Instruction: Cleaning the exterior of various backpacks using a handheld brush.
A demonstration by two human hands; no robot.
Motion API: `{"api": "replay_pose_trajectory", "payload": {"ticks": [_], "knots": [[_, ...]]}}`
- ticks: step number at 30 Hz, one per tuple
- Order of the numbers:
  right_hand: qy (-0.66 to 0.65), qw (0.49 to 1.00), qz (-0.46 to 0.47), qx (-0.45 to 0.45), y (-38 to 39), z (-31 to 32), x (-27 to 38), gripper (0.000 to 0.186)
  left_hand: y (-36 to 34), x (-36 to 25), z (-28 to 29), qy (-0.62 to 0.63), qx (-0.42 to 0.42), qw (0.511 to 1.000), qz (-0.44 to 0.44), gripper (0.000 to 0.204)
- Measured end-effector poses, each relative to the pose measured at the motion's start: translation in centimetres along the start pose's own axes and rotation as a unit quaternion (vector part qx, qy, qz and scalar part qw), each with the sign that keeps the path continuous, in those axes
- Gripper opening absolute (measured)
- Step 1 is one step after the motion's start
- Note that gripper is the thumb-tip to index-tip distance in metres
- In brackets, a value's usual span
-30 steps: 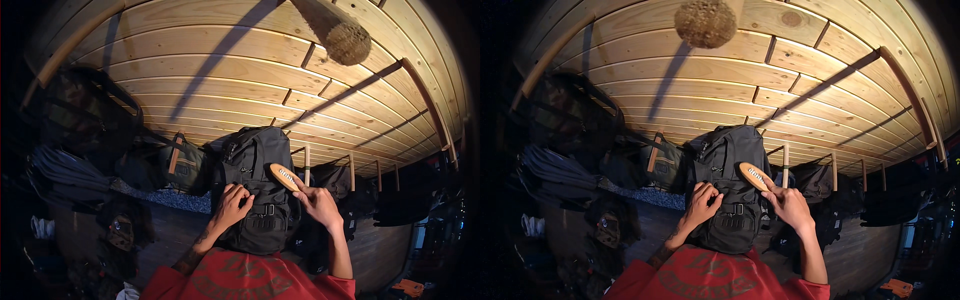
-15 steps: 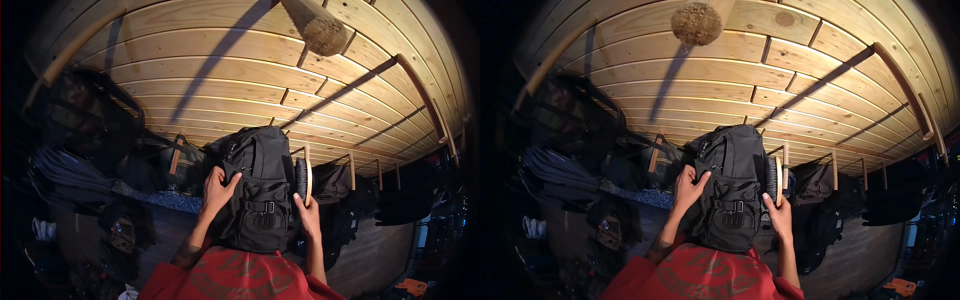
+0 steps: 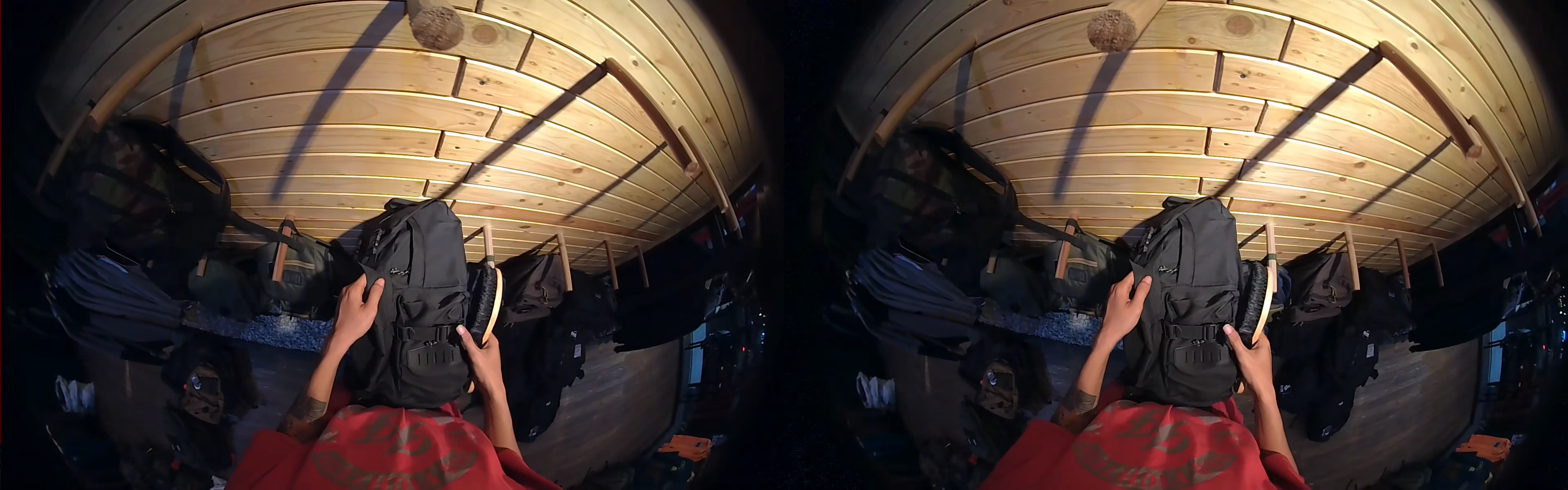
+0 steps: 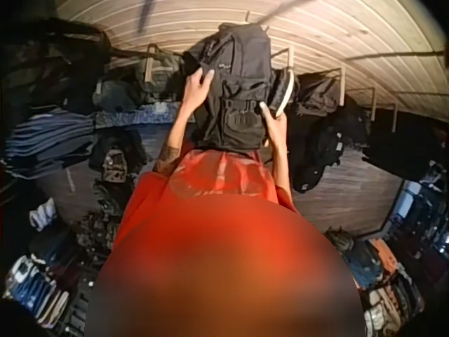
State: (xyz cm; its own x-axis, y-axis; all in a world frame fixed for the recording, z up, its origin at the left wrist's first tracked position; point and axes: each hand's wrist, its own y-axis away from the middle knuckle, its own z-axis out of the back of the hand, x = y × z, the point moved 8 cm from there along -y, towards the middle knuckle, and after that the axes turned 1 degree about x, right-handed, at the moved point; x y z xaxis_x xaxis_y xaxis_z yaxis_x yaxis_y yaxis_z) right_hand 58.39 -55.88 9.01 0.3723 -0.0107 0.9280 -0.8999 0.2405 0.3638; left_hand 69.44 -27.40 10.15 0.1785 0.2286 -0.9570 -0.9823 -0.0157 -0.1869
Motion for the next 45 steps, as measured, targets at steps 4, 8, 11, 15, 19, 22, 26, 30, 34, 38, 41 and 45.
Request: {"api": "replay_pose_trajectory", "payload": {"ticks": [4,8,11,15,19,22,26,30,34,38,41,45], "knots": [[0.015,1.000,-0.008,-0.003,2.1,1.3,-0.7,0.028,1.7,-2.5,-1.1,0.009,0.022,1.000,-0.017,0.019],[0.003,1.000,0.016,-0.021,4.1,2.0,-0.7,0.032,3.5,-5.4,-1.2,0.016,0.037,0.999,-0.032,0.018],[0.000,1.000,0.002,-0.026,5.3,2.8,-1.5,0.028,4.9,-6.5,-1.3,0.014,0.039,0.999,-0.033,0.016],[-0.038,0.999,0.015,-0.016,6.2,3.9,-3.9,0.027,6.6,-9.3,-1.0,0.005,0.021,0.997,-0.078,0.012],[-0.041,0.997,0.050,0.034,7.0,3.3,-3.5,0.028,8.2,-10.7,-0.7,-0.005,0.009,0.995,-0.098,0.010],[-0.036,0.999,0.001,0.036,7.1,2.6,-3.7,0.031,9.1,-13.5,-0.5,-0.055,0.009,0.991,-0.119,0.010],[-0.072,0.997,-0.012,0.032,6.3,2.4,-6.2,0.034,10.2,-16.6,-1.2,-0.092,0.013,0.979,-0.179,0.030],[-0.116,0.993,0.005,0.028,6.0,1.1,-5.7,0.037,10.8,-18.1,-2.9,-0.110,0.053,0.966,-0.229,0.025],[-0.118,0.991,0.065,0.007,4.2,0.1,-6.0,0.037,10.4,-19.0,-3.9,-0.089,0.039,0.961,-0.260,0.036],[-0.146,0.977,0.154,0.008,1.3,-0.8,-6.3,0.029,11.0,-19.9,-4.6,-0.126,0.053,0.939,-0.316,0.028],[-0.114,0.974,0.191,-0.031,-2.6,-1.0,-6.4,0.029,11.0,-18.7,-5.5,-0.156,0.072,0.930,-0.326,0.016],[-0.129,0.976,0.178,-0.001,-6.8,-2.5,-5.8,0.033,9.5,-14.7,-7.0,-0.174,0.105,0.939,-0.279,0.015]]}}
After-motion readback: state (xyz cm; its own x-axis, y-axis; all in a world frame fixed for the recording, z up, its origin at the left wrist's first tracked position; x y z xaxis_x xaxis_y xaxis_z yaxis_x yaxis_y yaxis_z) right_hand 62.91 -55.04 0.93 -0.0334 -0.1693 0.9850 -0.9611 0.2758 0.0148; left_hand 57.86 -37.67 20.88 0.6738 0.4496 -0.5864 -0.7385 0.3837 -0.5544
